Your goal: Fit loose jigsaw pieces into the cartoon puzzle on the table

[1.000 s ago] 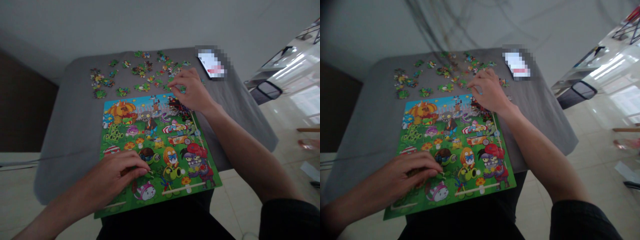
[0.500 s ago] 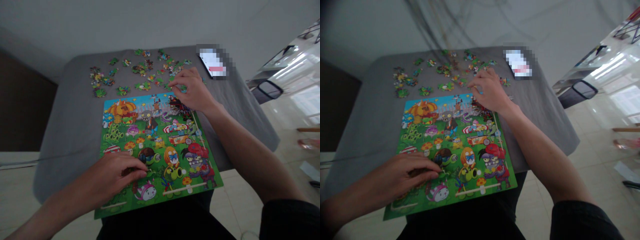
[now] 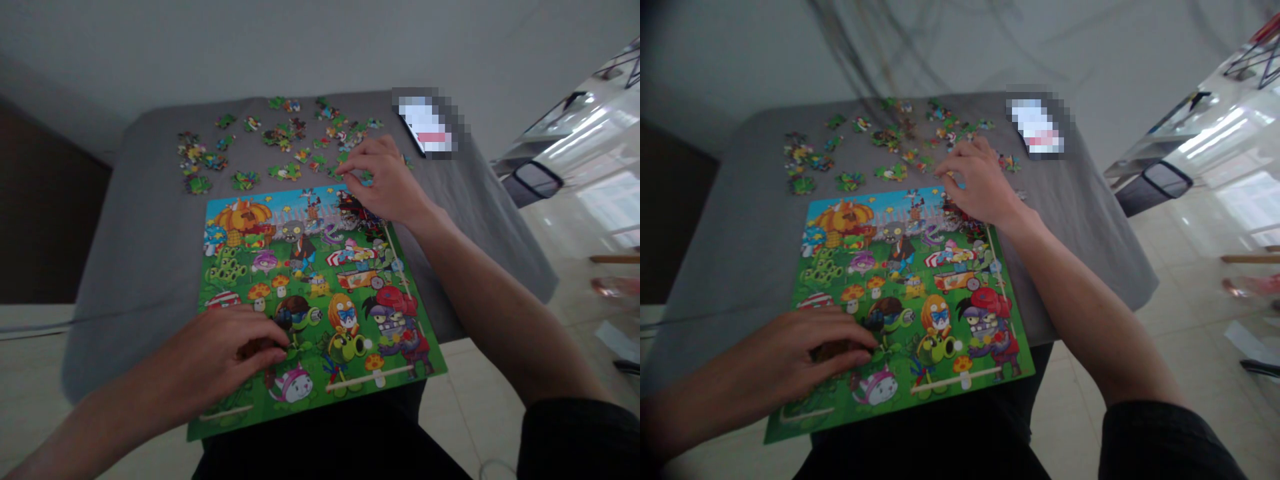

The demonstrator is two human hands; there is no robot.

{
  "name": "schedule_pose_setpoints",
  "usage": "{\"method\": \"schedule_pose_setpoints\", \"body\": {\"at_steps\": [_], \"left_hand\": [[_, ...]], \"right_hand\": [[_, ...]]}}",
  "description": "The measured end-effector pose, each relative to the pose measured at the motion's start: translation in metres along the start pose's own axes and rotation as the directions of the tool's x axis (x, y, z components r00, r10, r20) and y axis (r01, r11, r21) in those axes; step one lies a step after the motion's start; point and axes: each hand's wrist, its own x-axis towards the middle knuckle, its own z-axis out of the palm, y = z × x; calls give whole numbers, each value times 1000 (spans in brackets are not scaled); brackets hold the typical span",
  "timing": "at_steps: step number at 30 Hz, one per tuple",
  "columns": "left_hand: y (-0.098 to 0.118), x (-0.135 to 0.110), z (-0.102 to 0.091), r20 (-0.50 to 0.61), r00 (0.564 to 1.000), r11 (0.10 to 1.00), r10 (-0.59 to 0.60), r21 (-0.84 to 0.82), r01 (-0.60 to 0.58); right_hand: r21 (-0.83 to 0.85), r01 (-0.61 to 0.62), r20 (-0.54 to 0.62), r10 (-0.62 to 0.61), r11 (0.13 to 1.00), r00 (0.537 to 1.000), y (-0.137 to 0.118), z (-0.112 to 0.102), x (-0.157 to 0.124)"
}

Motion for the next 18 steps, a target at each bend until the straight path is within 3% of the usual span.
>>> {"method": "schedule_pose_setpoints", "body": {"at_steps": [8,12,18], "left_hand": [[-9,0,2,-51,991,991,127,42,-125],[-4,1,5,-86,993,995,75,72,-69],[-5,5,3,-15,997,995,76,62,-75]], "right_hand": [[-7,-2,-3,2,1000,1000,-1,-1,0],[-9,4,-6,-4,1000,1000,-1,-1,0],[-7,0,3,0,1000,1000,0,0,0]]}}
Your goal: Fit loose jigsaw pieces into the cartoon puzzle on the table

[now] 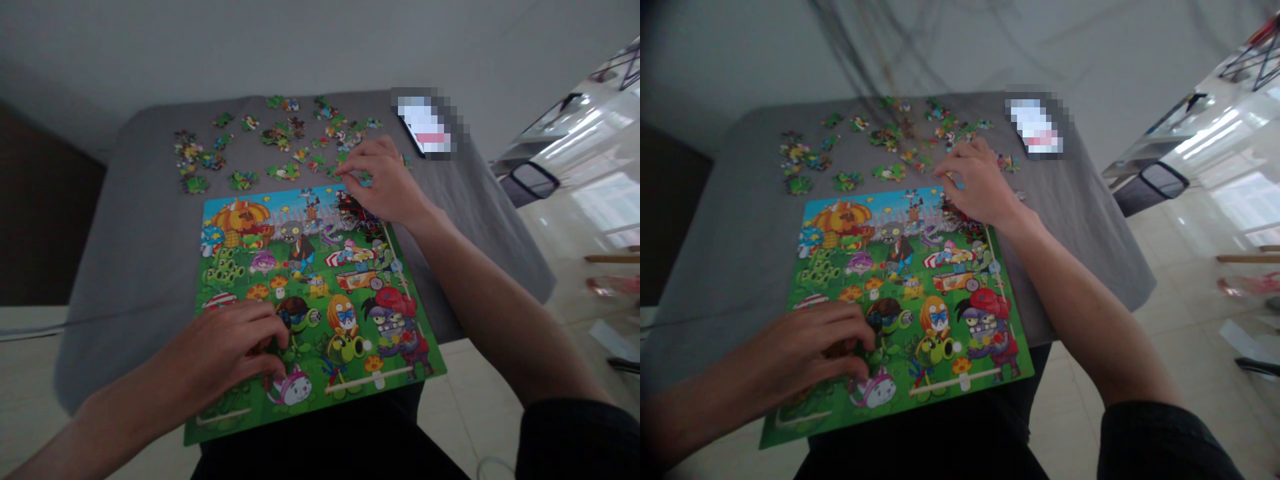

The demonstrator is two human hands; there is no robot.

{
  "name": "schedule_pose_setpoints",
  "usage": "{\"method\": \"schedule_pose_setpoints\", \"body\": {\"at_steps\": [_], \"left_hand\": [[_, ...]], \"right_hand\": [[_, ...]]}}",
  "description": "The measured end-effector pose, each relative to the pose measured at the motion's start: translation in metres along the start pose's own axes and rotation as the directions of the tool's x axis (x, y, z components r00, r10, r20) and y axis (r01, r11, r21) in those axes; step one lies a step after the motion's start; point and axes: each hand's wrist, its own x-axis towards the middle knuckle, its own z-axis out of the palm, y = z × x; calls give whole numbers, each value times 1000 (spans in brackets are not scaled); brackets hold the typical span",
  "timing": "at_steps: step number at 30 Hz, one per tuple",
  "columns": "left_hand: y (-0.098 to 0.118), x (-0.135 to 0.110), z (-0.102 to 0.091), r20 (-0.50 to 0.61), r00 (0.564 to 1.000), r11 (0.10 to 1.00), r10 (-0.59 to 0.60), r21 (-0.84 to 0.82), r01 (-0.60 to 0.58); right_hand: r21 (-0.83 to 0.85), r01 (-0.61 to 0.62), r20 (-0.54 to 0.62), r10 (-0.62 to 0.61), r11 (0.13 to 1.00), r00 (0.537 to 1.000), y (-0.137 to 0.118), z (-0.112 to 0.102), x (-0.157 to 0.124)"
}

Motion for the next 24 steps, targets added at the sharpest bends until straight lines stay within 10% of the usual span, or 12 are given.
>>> {"method": "schedule_pose_setpoints", "body": {"at_steps": [24], "left_hand": [[39,36,-18,319,895,943,-312,216,252]], "right_hand": [[-10,80,-20,-81,997,997,4,4,-1]]}}
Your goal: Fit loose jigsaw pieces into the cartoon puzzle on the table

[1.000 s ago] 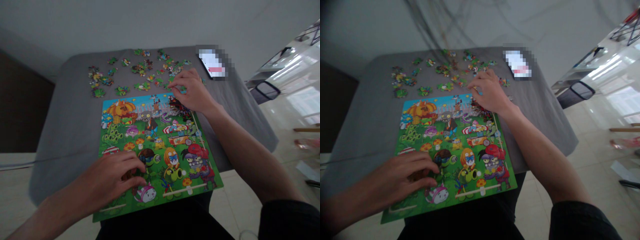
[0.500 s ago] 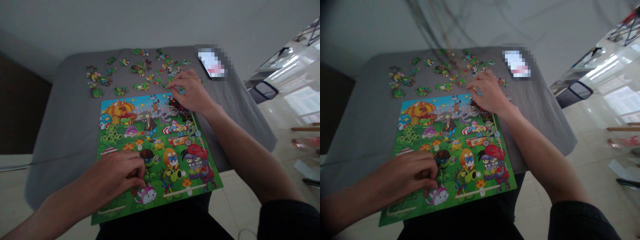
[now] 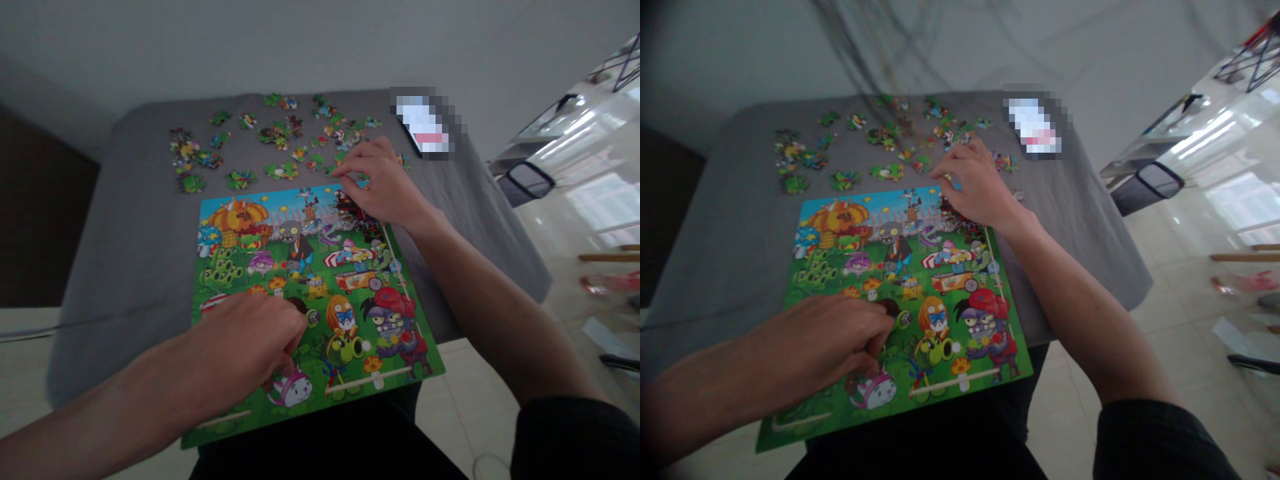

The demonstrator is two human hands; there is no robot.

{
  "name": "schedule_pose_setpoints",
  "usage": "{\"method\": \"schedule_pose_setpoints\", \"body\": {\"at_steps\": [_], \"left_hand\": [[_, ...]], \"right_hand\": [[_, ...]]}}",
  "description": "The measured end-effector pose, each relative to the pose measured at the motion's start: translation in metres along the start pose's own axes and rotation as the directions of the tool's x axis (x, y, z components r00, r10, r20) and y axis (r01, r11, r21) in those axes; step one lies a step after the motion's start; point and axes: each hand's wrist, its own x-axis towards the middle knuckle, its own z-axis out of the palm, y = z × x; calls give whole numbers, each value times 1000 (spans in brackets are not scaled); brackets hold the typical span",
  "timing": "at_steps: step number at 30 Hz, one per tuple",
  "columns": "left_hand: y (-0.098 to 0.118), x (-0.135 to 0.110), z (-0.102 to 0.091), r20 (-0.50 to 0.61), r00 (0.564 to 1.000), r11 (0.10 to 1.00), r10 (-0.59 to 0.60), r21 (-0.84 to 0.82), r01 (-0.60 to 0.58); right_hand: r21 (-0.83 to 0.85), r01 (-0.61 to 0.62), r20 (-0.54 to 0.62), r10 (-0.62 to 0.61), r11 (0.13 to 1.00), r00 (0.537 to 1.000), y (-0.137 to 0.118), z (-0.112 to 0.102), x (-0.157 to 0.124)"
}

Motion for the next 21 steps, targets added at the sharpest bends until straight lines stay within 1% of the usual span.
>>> {"method": "schedule_pose_setpoints", "body": {"at_steps": [2,4,8,12,15,17,19,21], "left_hand": [[11,2,-9,51,999,997,0,77,-4],[18,4,-17,77,997,990,21,141,-32],[26,9,-27,110,993,979,35,196,-56],[35,14,-32,142,989,965,29,254,-64],[44,18,-32,148,987,932,68,342,-116],[50,20,-35,181,982,910,59,394,-128],[52,21,-39,225,974,917,18,384,-105],[47,21,-43,247,969,947,-24,316,-57]], "right_hand": [[2,3,-2,-3,1000,1000,0,0,0],[6,5,-1,-5,1000,1000,0,-1,-1],[8,-2,12,2,1000,1000,0,-2,0],[4,-8,19,8,1000,1000,-1,-4,1],[10,0,17,0,1000,1000,-2,-4,1],[18,8,17,-8,1000,1000,-2,-4,1],[26,11,17,-12,1000,1000,-3,-4,1],[31,7,18,-7,999,1000,-3,-5,1]]}}
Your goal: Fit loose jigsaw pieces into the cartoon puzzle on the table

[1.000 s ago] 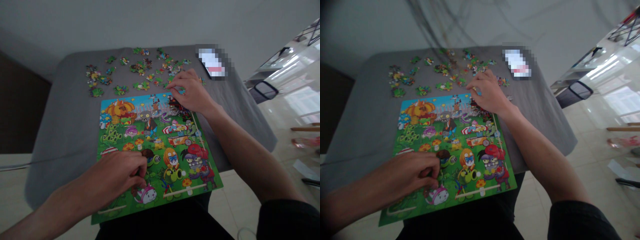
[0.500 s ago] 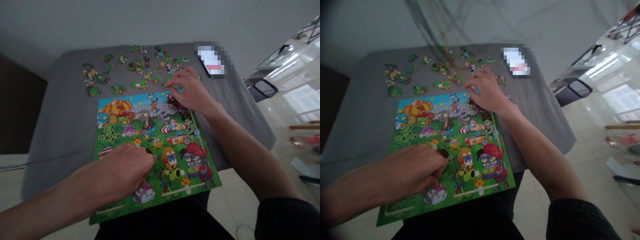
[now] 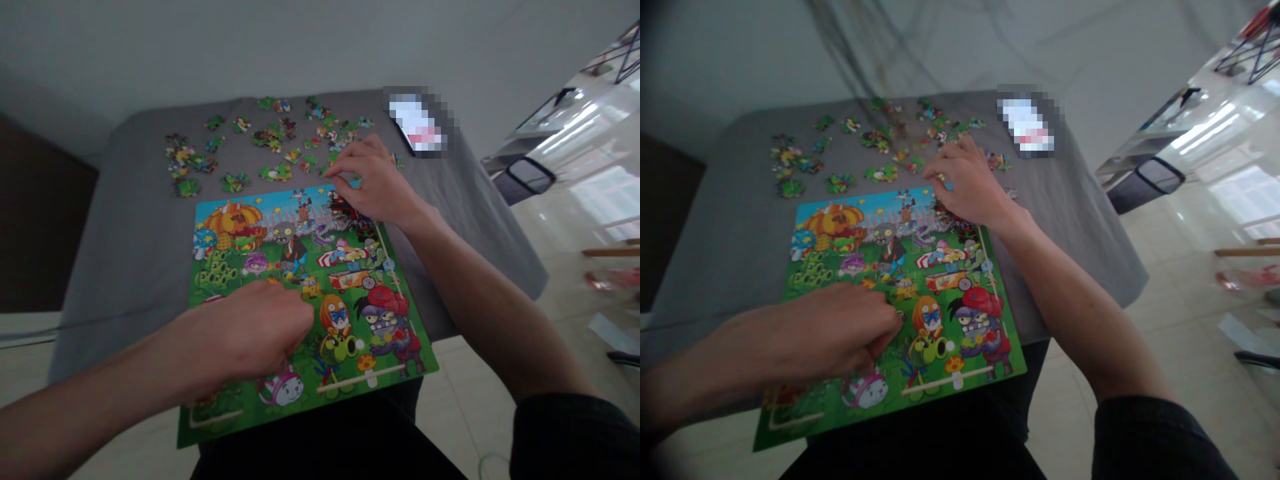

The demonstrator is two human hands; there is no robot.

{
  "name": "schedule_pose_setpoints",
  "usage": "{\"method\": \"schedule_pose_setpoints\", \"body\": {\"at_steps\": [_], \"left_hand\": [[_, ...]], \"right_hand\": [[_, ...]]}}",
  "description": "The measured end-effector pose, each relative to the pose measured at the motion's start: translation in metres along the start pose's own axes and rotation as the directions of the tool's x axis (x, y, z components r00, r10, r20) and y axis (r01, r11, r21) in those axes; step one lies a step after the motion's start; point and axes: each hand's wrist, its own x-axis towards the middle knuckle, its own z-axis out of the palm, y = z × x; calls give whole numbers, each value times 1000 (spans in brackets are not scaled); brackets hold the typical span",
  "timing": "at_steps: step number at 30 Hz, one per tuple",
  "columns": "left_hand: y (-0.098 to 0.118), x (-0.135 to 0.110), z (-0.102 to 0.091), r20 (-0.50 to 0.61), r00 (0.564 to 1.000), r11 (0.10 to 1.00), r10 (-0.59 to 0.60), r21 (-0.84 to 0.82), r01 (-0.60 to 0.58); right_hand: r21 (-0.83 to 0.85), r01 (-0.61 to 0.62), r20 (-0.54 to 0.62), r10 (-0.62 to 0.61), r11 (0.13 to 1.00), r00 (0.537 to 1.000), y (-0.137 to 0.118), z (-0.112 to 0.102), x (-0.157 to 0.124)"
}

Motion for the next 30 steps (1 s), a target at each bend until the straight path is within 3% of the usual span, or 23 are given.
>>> {"method": "schedule_pose_setpoints", "body": {"at_steps": [3,6,10,15,19,24,30], "left_hand": [[-22,-5,7,-44,999,983,21,-179,-29],[-47,-13,26,-154,981,924,119,-343,-166],[-62,-22,54,-254,957,887,140,-398,-235],[-65,-17,83,-311,934,873,173,-390,-292],[-65,-15,85,-348,918,866,189,-382,-323],[-50,-26,74,-319,939,901,125,-360,-242],[-37,-28,87,-238,970,976,55,-193,-103]], "right_hand": [[-1,-10,4,10,1000,1000,1,-1,0],[-2,-13,8,13,1000,1000,1,-3,1],[3,-14,14,14,1000,1000,-2,-3,0],[3,-14,38,13,1000,999,-4,-3,0],[1,-20,40,20,1000,999,-4,-1,0],[8,-34,41,34,999,999,-4,-1,0],[0,-47,32,47,999,998,-5,-4,0]]}}
